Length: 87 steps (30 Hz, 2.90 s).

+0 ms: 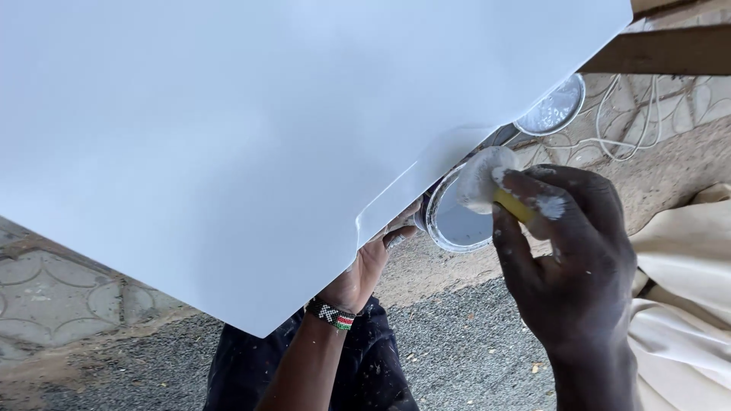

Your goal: Painting a white board using a sponge dipped in white paint.

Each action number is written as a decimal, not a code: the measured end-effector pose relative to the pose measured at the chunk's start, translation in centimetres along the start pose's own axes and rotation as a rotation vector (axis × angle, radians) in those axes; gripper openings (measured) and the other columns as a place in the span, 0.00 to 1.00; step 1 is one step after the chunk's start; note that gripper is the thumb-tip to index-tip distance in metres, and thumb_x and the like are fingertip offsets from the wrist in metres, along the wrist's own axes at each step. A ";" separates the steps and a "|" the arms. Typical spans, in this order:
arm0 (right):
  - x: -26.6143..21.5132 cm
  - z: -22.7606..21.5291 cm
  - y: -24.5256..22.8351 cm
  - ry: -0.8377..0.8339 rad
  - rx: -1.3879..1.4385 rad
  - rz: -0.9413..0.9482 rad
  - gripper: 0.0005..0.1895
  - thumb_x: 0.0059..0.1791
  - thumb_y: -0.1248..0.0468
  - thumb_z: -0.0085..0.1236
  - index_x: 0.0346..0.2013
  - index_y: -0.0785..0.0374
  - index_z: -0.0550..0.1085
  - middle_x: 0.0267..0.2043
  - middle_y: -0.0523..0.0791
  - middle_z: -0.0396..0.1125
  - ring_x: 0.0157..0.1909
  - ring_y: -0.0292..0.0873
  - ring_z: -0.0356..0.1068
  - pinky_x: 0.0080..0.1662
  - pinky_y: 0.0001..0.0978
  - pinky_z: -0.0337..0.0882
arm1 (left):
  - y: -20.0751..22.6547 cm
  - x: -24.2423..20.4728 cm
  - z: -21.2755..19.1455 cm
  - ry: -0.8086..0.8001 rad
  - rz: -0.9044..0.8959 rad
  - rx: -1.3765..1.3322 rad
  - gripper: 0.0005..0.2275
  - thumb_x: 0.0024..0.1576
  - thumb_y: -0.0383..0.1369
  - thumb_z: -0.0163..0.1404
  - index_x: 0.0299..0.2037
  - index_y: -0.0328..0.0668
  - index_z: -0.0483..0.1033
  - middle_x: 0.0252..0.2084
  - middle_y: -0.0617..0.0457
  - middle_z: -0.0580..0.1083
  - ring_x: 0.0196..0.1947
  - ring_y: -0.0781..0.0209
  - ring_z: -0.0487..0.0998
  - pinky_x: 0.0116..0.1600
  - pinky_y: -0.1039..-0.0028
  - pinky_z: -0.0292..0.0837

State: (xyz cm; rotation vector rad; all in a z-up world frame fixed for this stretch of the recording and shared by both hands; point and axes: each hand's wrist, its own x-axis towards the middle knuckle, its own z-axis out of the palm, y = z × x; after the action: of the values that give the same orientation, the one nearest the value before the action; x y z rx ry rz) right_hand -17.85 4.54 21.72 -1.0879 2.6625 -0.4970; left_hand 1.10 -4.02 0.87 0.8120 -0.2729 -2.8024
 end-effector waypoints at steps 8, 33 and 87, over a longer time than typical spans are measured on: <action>3.0 2.8 -2.7 -0.032 -0.071 0.048 0.17 0.58 0.64 0.81 0.57 0.68 0.85 0.58 0.53 0.76 0.57 0.58 0.80 0.57 0.52 0.79 | -0.7 0.7 -1.0 -0.252 0.189 -0.274 0.23 0.74 0.48 0.70 0.75 0.56 0.81 0.81 0.47 0.74 0.80 0.23 0.71 0.80 0.24 0.72; 6.7 7.2 -3.8 0.429 0.184 0.939 0.12 0.43 0.60 0.79 0.23 0.61 0.82 0.16 0.47 0.65 0.26 0.35 0.64 0.37 0.33 0.67 | -8.2 0.0 -9.5 0.001 -0.175 -0.809 0.14 0.63 0.31 0.71 0.54 0.61 0.83 0.63 0.67 0.85 0.74 0.52 0.81 0.83 0.49 0.74; 4.8 3.3 3.5 0.497 0.164 0.687 0.13 0.56 0.66 0.82 0.43 0.72 0.85 0.27 0.49 0.74 0.24 0.38 0.76 0.30 0.31 0.72 | -4.1 -0.5 -7.6 -0.078 0.112 -0.562 0.16 0.71 0.48 0.61 0.67 0.66 0.83 0.72 0.62 0.83 0.76 0.45 0.80 0.82 0.23 0.67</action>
State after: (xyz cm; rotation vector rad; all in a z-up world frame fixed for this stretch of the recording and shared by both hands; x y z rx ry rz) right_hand -22.34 2.71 16.94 0.0483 3.0783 -0.8910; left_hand 5.05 -0.86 -6.19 0.5324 0.4283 -2.5967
